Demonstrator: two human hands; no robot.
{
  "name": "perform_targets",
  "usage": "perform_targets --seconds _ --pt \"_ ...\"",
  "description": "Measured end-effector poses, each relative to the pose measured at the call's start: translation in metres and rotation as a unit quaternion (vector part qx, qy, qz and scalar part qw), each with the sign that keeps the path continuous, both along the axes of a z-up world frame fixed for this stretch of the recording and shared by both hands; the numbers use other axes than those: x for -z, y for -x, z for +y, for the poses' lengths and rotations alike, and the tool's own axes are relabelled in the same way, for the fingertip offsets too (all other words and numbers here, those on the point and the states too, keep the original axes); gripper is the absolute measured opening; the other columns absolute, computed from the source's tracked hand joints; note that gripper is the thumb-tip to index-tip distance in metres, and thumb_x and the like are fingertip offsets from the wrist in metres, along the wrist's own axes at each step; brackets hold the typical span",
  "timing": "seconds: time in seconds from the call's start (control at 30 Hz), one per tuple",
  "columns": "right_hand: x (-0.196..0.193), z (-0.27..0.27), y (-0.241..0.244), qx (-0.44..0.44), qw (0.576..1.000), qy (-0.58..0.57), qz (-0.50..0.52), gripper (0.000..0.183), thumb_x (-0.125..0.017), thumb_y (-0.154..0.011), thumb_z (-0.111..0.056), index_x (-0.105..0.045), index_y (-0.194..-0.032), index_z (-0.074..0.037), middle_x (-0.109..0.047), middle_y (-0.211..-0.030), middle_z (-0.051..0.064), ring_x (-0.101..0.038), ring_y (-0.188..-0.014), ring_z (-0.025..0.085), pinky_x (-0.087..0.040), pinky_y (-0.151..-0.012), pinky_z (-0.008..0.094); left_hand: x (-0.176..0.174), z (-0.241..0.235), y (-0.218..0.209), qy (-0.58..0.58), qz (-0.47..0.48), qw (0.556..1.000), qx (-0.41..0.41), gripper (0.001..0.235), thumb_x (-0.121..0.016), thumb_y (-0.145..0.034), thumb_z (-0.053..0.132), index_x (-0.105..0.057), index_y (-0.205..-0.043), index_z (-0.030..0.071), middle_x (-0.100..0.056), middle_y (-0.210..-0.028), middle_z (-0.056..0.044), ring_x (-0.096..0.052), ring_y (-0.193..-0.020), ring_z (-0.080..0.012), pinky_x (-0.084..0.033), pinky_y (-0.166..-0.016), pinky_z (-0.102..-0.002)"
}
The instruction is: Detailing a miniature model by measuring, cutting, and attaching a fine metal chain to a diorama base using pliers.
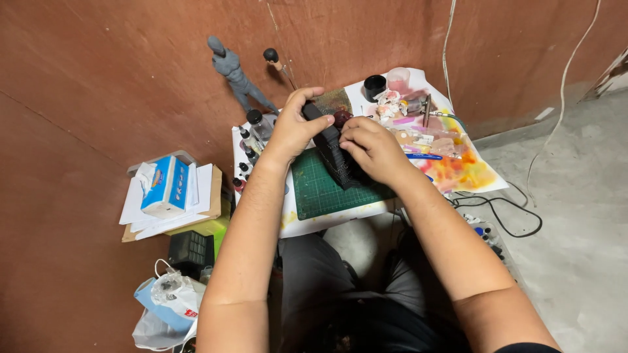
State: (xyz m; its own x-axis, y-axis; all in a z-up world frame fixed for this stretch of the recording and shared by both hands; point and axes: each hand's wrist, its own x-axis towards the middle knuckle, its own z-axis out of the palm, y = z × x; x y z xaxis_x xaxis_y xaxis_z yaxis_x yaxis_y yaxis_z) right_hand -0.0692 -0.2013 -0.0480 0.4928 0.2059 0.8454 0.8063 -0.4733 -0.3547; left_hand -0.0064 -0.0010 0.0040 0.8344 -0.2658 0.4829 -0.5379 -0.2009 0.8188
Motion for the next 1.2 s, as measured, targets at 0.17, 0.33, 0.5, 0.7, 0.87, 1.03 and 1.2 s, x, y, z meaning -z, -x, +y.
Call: perform_targets --seconds 0.17,0.33,0.5,0.7,0.87,1.03,1.2 --pt "0.002 0.003 -0.001 -0.006 1.000 -0.021 -0.001 0.009 -0.067 -0.102 -0.013 -0.067 -0.095 -0.007 -0.069 -0.101 0.008 -0.070 -0.093 0.035 -0.056 -0.081 0.043 0.012 -0.003 -0.004 0.023 -0.006 1.000 -0.018 0.056 -0.091 -0.076 0.012 -0.069 -0.127 0.008 -0.055 -0.133 -0.010 -0.056 -0.120 -0.0225 -0.054 -0.100 -0.031" --pt "0.008 0.008 -0.006 -0.036 0.997 -0.067 0.000 0.008 -0.066 -0.103 -0.009 -0.067 -0.096 -0.005 -0.068 -0.100 0.010 -0.069 -0.093 0.034 -0.056 -0.083 0.043 0.011 -0.002 0.001 0.015 -0.018 0.999 -0.030 0.047 -0.088 -0.079 0.016 -0.071 -0.122 0.008 -0.058 -0.131 -0.009 -0.058 -0.121 -0.0219 -0.055 -0.099 -0.033" --pt "0.035 0.002 0.001 -0.007 0.982 -0.184 0.029 0.008 -0.063 -0.103 -0.002 -0.071 -0.106 -0.003 -0.069 -0.101 0.014 -0.069 -0.096 0.034 -0.054 -0.086 0.045 0.015 -0.003 -0.005 0.007 -0.042 0.998 -0.036 0.041 -0.089 -0.079 0.020 -0.074 -0.117 0.012 -0.061 -0.128 -0.005 -0.059 -0.122 -0.0193 -0.054 -0.100 -0.033" --pt "0.099 0.023 0.017 0.131 0.894 -0.294 0.310 0.009 -0.074 -0.091 -0.015 -0.077 -0.098 -0.012 -0.069 -0.071 0.001 -0.064 -0.062 0.012 -0.053 -0.062 0.029 0.013 -0.003 -0.002 -0.017 -0.049 0.998 -0.036 0.032 -0.088 -0.080 0.021 -0.077 -0.109 0.015 -0.065 -0.124 -0.003 -0.060 -0.117 -0.0234 -0.052 -0.101 -0.036" --pt "0.105 0.043 0.024 0.127 0.911 -0.276 0.278 0.020 -0.079 -0.084 -0.009 -0.076 -0.103 -0.008 -0.072 -0.079 0.006 -0.066 -0.068 0.016 -0.055 -0.068 0.033 0.011 -0.002 0.000 -0.051 -0.049 0.996 -0.058 0.022 -0.086 -0.080 0.026 -0.080 -0.101 0.020 -0.067 -0.123 0.002 -0.061 -0.114 -0.0196 -0.053 -0.095 -0.029" --pt "0.112 0.044 0.021 0.123 0.926 -0.270 0.235 0.025 -0.080 -0.084 -0.006 -0.073 -0.108 -0.002 -0.069 -0.084 0.009 -0.064 -0.069 0.016 -0.055 -0.067 0.034 0.007 0.002 0.002 -0.076 -0.042 0.995 -0.044 0.018 -0.083 -0.085 0.030 -0.080 -0.102 0.023 -0.065 -0.125 0.005 -0.060 -0.115 -0.0164 -0.055 -0.092 -0.025" --pt "0.121 0.043 0.012 0.107 0.881 -0.341 0.309 0.020 -0.075 -0.091 -0.010 -0.074 -0.110 -0.004 -0.068 -0.082 0.004 -0.062 -0.065 0.012 -0.054 -0.060 0.030 0.003 0.016 0.002 -0.102 -0.053 0.993 0.026 0.031 -0.084 -0.090 0.033 -0.077 -0.116 0.019 -0.061 -0.135 -0.003 -0.057 -0.123 -0.0238 -0.056 -0.095 -0.032"
